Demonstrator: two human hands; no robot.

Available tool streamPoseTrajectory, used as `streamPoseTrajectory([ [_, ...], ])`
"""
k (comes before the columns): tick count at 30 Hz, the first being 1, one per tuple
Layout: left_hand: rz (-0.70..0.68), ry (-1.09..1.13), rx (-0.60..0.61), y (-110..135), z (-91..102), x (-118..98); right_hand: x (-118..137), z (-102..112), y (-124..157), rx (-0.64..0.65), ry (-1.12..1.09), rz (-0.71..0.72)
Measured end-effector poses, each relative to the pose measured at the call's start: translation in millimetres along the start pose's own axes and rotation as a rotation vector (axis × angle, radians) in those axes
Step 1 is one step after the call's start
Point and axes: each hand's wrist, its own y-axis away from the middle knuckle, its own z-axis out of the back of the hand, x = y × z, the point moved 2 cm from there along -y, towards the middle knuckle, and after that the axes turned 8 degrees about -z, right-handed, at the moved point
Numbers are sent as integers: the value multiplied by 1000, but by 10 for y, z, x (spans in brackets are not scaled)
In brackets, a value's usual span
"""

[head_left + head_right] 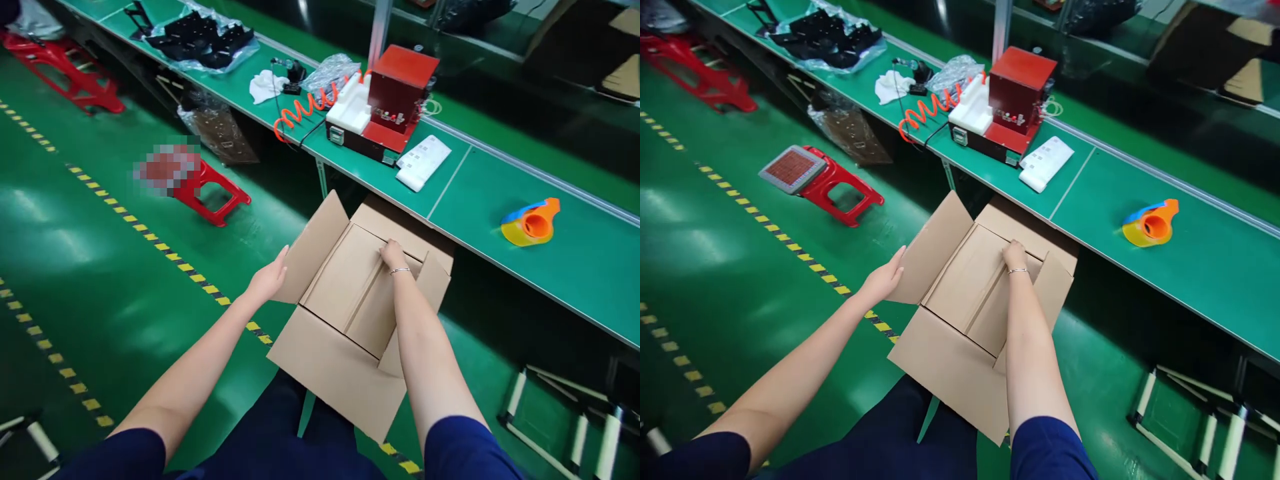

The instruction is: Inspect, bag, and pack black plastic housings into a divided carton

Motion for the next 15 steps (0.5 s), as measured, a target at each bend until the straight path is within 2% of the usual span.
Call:
streamPoseTrajectory([
  [2,-28,31,-20,10,-35,-49,-66,-130,-99,-13,39,-52],
  [4,-43,54,-28,34,-59,-102,-185,-165,-148,-3,83,-73],
  [8,-22,56,-12,62,-40,-114,-341,-39,-224,40,159,-39],
  [11,4,64,-6,68,-9,-81,-294,0,-306,47,166,16],
  [15,-6,106,-31,78,-4,-89,-155,-139,-423,62,141,39],
])
